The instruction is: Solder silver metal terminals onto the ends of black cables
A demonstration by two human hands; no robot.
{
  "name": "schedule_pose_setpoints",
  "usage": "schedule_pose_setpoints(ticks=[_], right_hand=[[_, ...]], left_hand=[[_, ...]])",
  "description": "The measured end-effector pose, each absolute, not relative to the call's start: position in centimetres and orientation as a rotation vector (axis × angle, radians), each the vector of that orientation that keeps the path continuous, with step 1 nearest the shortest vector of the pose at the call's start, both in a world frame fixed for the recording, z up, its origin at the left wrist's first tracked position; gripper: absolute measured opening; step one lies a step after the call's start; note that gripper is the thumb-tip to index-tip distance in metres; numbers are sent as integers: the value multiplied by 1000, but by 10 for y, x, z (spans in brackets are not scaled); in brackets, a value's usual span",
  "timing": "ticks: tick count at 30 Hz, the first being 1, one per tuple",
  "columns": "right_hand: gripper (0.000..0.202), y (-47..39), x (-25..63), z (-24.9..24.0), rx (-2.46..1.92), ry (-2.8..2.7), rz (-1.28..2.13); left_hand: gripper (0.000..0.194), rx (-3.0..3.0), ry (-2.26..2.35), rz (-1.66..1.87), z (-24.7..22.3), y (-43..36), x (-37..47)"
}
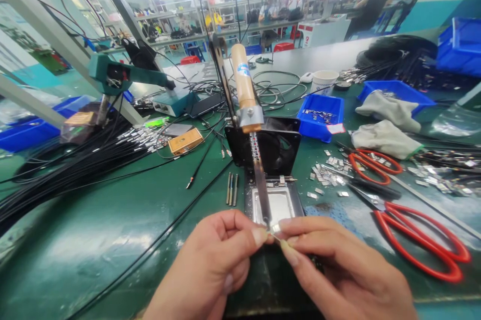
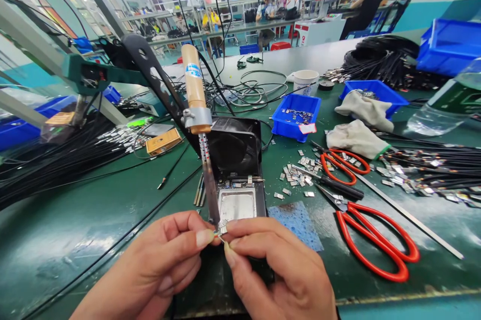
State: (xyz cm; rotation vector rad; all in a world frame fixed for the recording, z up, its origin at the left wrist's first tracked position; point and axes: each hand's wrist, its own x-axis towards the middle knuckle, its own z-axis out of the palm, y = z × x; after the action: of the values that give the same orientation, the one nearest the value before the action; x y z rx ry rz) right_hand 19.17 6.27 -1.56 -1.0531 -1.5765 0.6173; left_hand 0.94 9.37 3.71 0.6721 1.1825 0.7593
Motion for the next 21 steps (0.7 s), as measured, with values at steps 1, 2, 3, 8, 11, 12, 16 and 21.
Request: schedule_pose_setpoints(ticks=[1, 2, 3, 8, 11, 12, 16, 21], right_hand=[[21, 63, 192, -15, -1050, -1582, 616], [21, 64, 192, -15, -1051, -1584, 618], [21, 64, 191, -15, -1049, -1589, 621], [24, 65, 190, -13, -1028, -1562, 633], [24, 65, 188, -13, -1010, -1568, 651], [24, 65, 188, -13, -1009, -1570, 649], [23, 63, 185, -15, -1012, -1492, 680], [12, 57, 182, -18, -1020, -1333, 813]], left_hand=[[24, 673, 1181, 754, 37, 93, 10], [24, 674, 1183, 751, 38, 93, 10], [23, 677, 1187, 752, 38, 93, 10], [25, 693, 1208, 740, 38, 95, 9], [25, 703, 1217, 736, 36, 96, 7], [25, 707, 1220, 738, 36, 96, 7], [26, 720, 1239, 752, 37, 91, 8], [26, 758, 1297, 773, 39, 82, 9]])
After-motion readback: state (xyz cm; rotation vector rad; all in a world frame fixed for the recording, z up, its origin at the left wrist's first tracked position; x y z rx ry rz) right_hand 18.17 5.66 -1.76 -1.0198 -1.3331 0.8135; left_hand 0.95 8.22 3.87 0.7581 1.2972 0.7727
